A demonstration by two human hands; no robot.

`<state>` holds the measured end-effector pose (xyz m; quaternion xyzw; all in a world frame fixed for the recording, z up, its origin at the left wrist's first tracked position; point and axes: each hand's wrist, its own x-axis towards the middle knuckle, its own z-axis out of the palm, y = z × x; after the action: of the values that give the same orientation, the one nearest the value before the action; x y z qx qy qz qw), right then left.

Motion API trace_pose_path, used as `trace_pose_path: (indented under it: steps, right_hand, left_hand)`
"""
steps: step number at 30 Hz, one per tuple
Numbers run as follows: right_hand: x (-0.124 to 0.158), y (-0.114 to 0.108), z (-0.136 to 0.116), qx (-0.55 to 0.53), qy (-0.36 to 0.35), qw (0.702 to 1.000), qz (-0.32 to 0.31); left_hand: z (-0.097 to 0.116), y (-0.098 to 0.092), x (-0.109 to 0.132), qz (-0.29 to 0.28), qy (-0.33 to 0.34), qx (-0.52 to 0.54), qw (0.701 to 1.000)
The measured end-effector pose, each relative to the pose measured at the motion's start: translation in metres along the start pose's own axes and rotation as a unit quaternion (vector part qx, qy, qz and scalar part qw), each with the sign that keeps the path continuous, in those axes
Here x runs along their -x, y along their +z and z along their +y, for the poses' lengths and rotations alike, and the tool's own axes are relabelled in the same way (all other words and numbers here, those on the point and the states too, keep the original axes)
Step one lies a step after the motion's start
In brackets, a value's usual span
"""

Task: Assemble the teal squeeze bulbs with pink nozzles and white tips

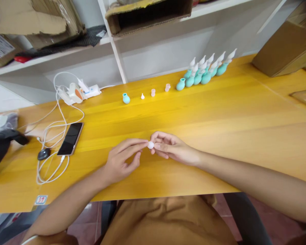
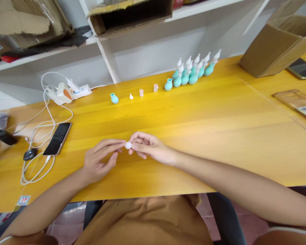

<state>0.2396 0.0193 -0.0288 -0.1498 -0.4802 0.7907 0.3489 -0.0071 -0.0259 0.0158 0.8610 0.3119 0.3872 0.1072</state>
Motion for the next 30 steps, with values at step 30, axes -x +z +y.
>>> trace_pose_path:
  steps: [30]
  right_hand:
    - [-0.005,-0.015,-0.002,0.188,-0.009,0.981,0.049]
  left_hand:
    - [-0.011,0.001,-0.002,0.019,-0.076,0.019,0.997]
